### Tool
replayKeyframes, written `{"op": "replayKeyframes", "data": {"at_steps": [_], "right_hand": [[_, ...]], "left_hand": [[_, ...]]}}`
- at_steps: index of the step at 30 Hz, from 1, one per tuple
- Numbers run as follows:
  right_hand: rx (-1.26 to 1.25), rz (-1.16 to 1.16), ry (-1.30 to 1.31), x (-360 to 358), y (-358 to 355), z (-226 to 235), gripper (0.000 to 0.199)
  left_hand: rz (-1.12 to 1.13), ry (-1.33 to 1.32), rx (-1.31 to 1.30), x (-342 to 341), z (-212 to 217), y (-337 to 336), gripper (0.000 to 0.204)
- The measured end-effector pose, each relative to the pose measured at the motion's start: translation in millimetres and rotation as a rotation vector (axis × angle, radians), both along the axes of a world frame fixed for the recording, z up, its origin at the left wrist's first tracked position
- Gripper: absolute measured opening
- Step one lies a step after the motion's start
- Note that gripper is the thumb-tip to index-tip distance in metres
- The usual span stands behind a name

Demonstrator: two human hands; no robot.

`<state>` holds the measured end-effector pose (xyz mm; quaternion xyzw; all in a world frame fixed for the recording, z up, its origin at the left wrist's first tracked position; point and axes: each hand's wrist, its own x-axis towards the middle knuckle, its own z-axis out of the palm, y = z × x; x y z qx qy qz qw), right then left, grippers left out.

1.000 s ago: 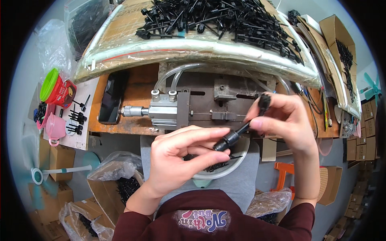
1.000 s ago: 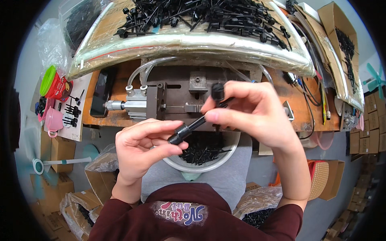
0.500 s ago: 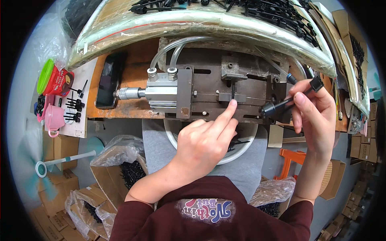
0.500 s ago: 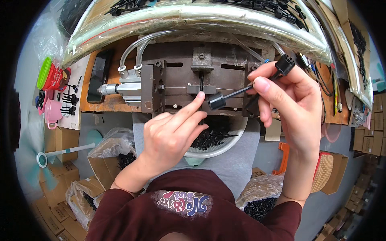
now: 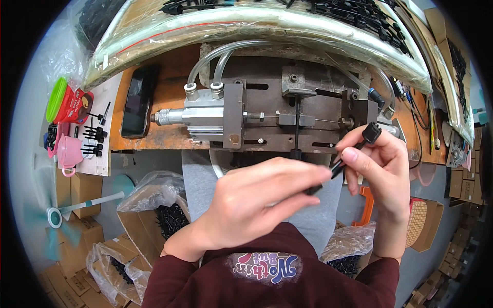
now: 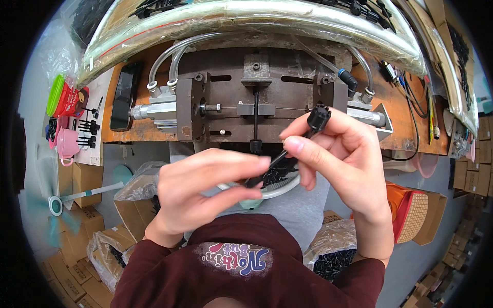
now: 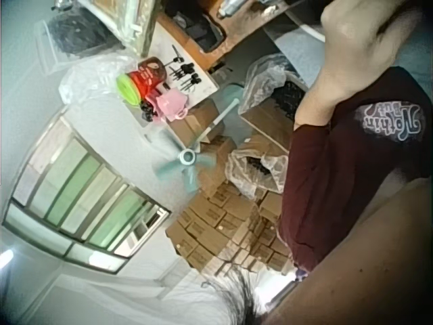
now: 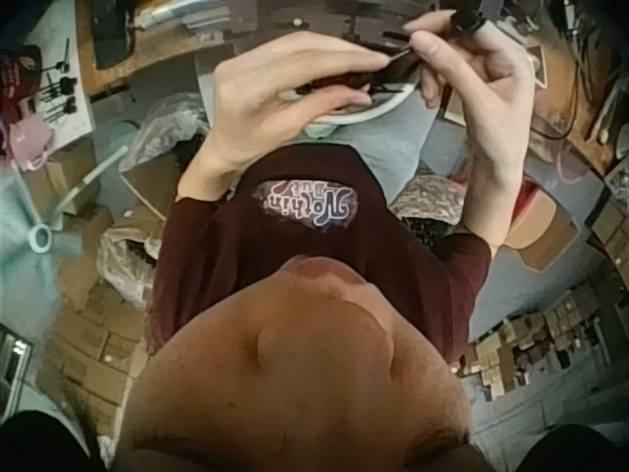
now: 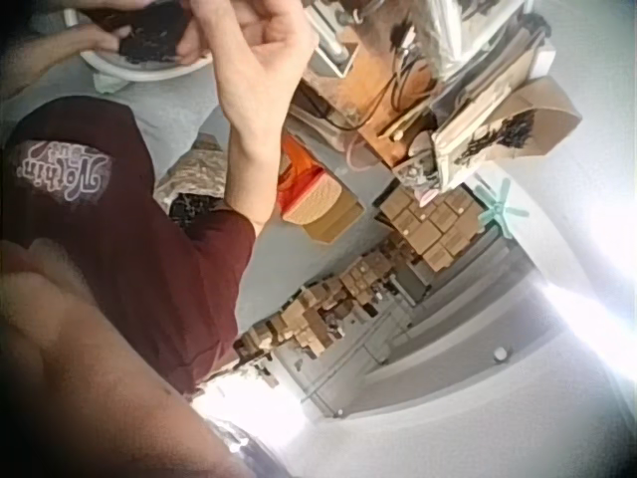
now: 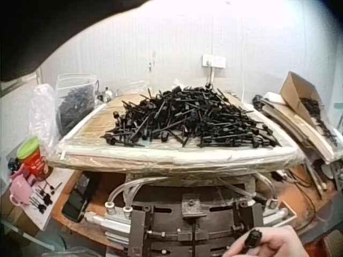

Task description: The person is using a specialized machine to assemble or process small black electronic components.

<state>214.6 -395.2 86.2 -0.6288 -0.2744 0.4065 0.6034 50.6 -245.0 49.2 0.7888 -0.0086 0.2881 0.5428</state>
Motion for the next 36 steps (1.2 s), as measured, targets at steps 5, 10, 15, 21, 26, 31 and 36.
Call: {"op": "replayKeyframes", "data": {"at_steps": [5, 10, 15, 21, 26, 31, 36], "right_hand": [[0.164, -0.219, -0.271, 3, 6, -2, 0.021], [0.300, -0.176, -0.520, -3, 2, -8, 0.036], [0.319, -0.149, -0.548, -12, -7, -2, 0.067], [0.368, -0.218, -0.461, -22, -15, -9, 0.048], [0.142, -0.139, -1.153, -24, -12, -26, 0.032], [0.109, -0.042, -1.196, -41, 1, -55, 0.029], [0.011, -0.046, -1.367, -49, 19, -61, 0.025]], "left_hand": [[0.130, -0.028, 0.247, -11, 4, 0, 0.032], [0.330, 0.063, 0.581, 8, -26, -3, 0.027], [0.344, 0.136, 0.727, 20, -28, -3, 0.024], [0.298, 0.256, 0.858, 19, -14, -2, 0.026], [0.176, 0.216, 0.781, 35, 34, 21, 0.021], [0.358, -0.347, 0.871, 119, 68, 66, 0.011], [0.482, -0.073, 1.199, 187, 73, 102, 0.011]]}}
